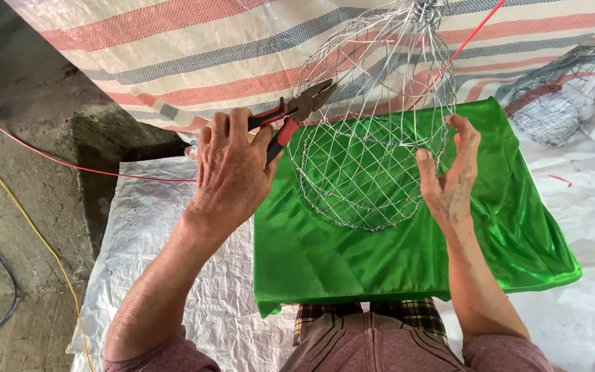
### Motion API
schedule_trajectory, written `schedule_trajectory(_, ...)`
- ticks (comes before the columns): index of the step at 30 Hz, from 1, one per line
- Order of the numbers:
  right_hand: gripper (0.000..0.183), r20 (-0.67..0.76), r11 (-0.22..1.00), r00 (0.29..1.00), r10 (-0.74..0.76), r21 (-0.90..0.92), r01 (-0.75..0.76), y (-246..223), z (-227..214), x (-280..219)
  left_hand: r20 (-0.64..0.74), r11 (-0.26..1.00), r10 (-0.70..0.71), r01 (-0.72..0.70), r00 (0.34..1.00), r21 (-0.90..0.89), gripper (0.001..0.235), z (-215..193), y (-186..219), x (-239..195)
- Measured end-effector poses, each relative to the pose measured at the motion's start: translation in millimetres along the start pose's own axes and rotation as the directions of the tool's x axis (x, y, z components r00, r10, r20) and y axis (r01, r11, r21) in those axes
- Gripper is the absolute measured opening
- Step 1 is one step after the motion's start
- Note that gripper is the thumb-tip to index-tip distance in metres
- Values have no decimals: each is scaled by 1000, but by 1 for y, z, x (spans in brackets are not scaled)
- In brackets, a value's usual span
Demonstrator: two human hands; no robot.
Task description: Using pliers to cut and bend wires on a conical wire mesh structure.
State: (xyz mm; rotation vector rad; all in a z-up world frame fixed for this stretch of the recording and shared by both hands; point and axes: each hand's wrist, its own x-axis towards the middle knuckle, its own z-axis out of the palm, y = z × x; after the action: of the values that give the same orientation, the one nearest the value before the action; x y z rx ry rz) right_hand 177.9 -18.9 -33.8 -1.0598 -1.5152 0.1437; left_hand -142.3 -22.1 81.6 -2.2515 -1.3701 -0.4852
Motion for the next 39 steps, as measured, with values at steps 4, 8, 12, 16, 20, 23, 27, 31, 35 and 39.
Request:
schedule_trajectory(4, 56, 5, 1000, 1000, 5, 0, -5, 0, -1, 0, 11, 1000, 2, -2, 1000, 16, 32, 7, -1, 1)
schedule_trajectory(8, 54, 11, 999, 1000, 23, 28, -23, -1, 1, 0, 36, 998, -11, 13, 999, -55, 33, 18, -7, -1)
schedule_trajectory(12, 53, 18, 995, 1000, 3, 102, -5, -1, 4, 1, 142, 979, -52, 78, 989, -187, 30, 21, -14, 0)
schedule_trajectory(16, 53, 59, 994, 998, 11, 107, -17, 3, 2, 1, 211, 959, -81, 134, 974, -250, 28, 11, -15, 3)
schedule_trajectory(20, 53, 39, 993, 999, -19, 116, 15, 2, 2, 1, 225, 930, -86, 159, 971, -332, 27, 15, -18, 2)
schedule_trajectory(23, 55, 38, 994, 999, -29, 107, 25, 2, 2, 2, 241, 917, -89, 174, 967, -358, 27, 17, -19, 1)
schedule_trajectory(27, 54, 34, 995, 999, -40, 92, 36, 5, 2, 1, 279, 888, -108, 219, 954, -404, 28, 17, -17, -1)
schedule_trajectory(31, 53, 30, 996, 999, -39, 78, 37, 4, 2, 0, 279, 883, -111, 223, 954, -413, 26, 12, -18, 0)
schedule_trajectory(35, 53, 32, 996, 999, -32, 86, 30, 6, 2, 0, 188, 953, -84, 134, 978, -272, 29, 9, -13, 1)
schedule_trajectory(39, 52, 27, 995, 999, -23, 96, 21, 6, 3, 1, 118, 990, -65, 79, 991, -119, 31, 8, -9, 0)
